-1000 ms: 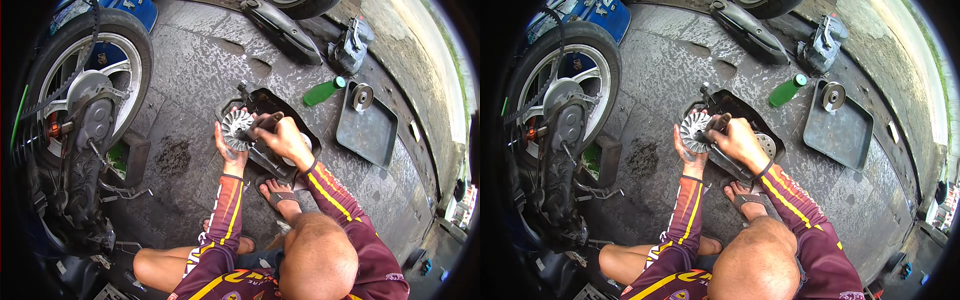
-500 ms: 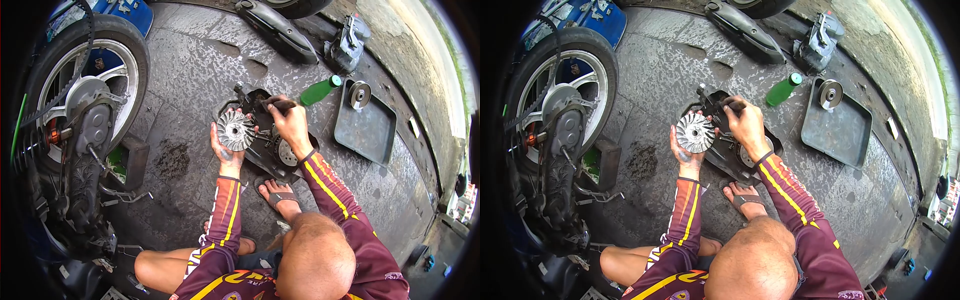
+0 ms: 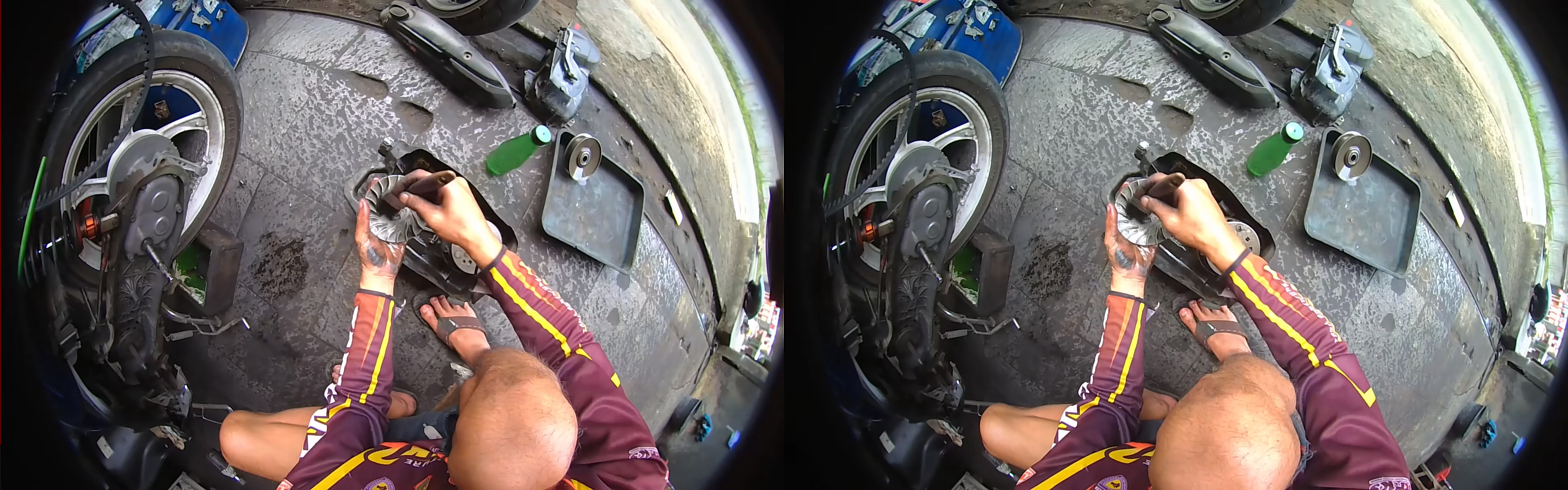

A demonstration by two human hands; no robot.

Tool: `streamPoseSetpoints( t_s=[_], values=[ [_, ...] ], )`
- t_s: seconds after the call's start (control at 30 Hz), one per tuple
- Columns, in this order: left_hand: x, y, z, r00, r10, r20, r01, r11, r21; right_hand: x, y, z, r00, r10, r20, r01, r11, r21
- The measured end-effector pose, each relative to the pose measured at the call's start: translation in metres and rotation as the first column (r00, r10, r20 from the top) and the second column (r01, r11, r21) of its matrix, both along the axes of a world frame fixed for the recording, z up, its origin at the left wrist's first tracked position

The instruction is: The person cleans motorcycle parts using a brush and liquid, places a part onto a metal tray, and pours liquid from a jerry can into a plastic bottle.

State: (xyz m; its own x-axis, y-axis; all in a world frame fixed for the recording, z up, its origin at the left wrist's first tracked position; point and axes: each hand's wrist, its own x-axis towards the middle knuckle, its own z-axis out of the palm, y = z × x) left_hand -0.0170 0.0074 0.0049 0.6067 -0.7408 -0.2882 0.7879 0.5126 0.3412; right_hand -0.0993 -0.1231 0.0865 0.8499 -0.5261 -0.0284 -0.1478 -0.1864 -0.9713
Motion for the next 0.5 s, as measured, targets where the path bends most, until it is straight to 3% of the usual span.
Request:
streamPoseSetpoints(
  t_s=[0.1,0.13,0.2,0.27,0.37,0.43,0.5],
  values=[
    [-0.004,0.002,0.016,0.992,-0.038,-0.122,0.024,0.993,-0.116,0.007,-0.005,0.001,0.989,-0.149,-0.003,0.148,0.984,-0.096],
    [-0.002,0.002,0.007,0.997,-0.004,-0.083,-0.001,0.998,-0.067,0.006,-0.002,0.003,0.989,-0.150,0.014,0.150,0.976,-0.158],
    [-0.002,0.004,-0.003,0.999,-0.001,0.052,0.000,1.000,0.023,-0.003,0.012,0.009,0.976,-0.212,0.054,0.217,0.971,-0.100],
    [-0.005,0.003,-0.005,1.000,-0.008,0.019,0.009,0.999,-0.047,-0.013,0.022,0.010,0.971,-0.240,0.024,0.241,0.965,-0.108],
    [-0.006,0.002,-0.001,0.999,-0.036,0.009,0.036,0.995,-0.088,-0.031,0.038,0.015,0.983,-0.024,-0.182,0.004,0.994,-0.109],
    [-0.003,0.002,-0.003,0.996,-0.071,0.057,0.075,0.995,-0.072,-0.032,0.034,0.013,0.984,0.069,-0.161,-0.090,0.988,-0.123],
    [0.001,0.005,-0.001,0.982,-0.110,0.157,0.098,0.992,0.081,-0.024,0.029,0.011,0.997,-0.058,0.050,0.049,0.987,0.154]
  ],
)
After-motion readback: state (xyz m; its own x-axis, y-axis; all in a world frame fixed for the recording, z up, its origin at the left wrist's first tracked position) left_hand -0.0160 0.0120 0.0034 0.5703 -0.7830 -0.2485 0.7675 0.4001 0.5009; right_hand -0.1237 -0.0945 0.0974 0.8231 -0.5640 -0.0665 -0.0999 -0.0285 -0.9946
